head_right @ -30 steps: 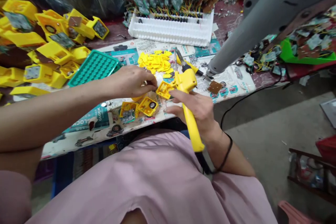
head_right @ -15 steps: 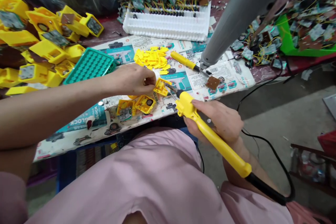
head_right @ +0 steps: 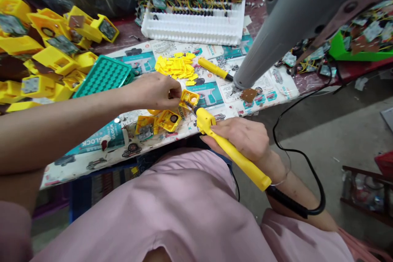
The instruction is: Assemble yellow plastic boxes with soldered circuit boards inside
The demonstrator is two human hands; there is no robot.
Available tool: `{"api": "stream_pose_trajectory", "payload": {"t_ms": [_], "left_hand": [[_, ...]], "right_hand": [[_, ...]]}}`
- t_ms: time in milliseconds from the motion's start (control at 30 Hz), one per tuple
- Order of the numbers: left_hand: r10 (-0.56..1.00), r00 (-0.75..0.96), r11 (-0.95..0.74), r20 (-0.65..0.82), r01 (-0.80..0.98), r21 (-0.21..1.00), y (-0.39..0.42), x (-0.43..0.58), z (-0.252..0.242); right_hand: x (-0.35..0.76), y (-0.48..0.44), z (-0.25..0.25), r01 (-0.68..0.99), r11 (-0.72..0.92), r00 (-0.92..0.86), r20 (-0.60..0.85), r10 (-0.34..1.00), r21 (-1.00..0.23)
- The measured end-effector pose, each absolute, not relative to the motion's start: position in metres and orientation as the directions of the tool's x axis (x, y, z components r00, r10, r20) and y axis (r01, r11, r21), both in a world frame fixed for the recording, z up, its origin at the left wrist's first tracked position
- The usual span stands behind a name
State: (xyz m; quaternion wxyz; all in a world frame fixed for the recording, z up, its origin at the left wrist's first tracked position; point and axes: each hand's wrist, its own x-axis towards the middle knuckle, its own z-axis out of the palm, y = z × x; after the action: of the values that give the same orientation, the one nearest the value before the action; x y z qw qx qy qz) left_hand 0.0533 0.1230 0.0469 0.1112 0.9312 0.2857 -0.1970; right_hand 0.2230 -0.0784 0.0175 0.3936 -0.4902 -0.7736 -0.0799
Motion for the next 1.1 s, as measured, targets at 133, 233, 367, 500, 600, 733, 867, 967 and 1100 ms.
{"api": "stream_pose_trajectory", "payload": {"t_ms": [133,233,367,500,600,733,867,967,1100], "left_hand": [[0.501,0.749,-0.808,-0.433,0.584,0.075,0.122,0.055,0.048],[0.518,0.726,-0.794,-0.453,0.605,0.062,0.121,0.057,0.049],[0.529,0.717,-0.782,-0.454,0.620,0.068,0.120,0.058,0.050],[0.521,0.728,-0.790,-0.446,0.609,0.072,0.123,0.057,0.048],[0.509,0.738,-0.801,-0.443,0.595,0.070,0.125,0.056,0.046],[0.493,0.747,-0.816,-0.445,0.575,0.060,0.126,0.056,0.046],[0.478,0.758,-0.833,-0.444,0.551,0.044,0.126,0.055,0.047],[0.461,0.770,-0.846,-0.440,0.532,0.045,0.126,0.055,0.047],[0.450,0.780,-0.856,-0.435,0.516,0.040,0.125,0.055,0.048]], "right_hand": [[0.223,-0.073,0.028,0.806,0.544,-0.279,0.659,0.698,-0.235],[0.224,-0.072,0.037,0.808,0.547,-0.335,0.592,0.733,-0.220],[0.225,-0.072,0.045,0.817,0.546,-0.387,0.524,0.759,-0.187],[0.226,-0.071,0.044,0.816,0.550,-0.382,0.546,0.745,-0.180],[0.225,-0.069,0.042,0.822,0.542,-0.360,0.579,0.732,-0.173],[0.226,-0.066,0.040,0.812,0.557,-0.367,0.590,0.719,-0.175],[0.233,-0.070,0.036,0.814,0.539,-0.307,0.626,0.716,-0.218],[0.238,-0.075,0.031,0.832,0.492,-0.239,0.634,0.736,-0.257],[0.240,-0.077,0.026,0.827,0.483,-0.178,0.680,0.712,-0.289]]}}
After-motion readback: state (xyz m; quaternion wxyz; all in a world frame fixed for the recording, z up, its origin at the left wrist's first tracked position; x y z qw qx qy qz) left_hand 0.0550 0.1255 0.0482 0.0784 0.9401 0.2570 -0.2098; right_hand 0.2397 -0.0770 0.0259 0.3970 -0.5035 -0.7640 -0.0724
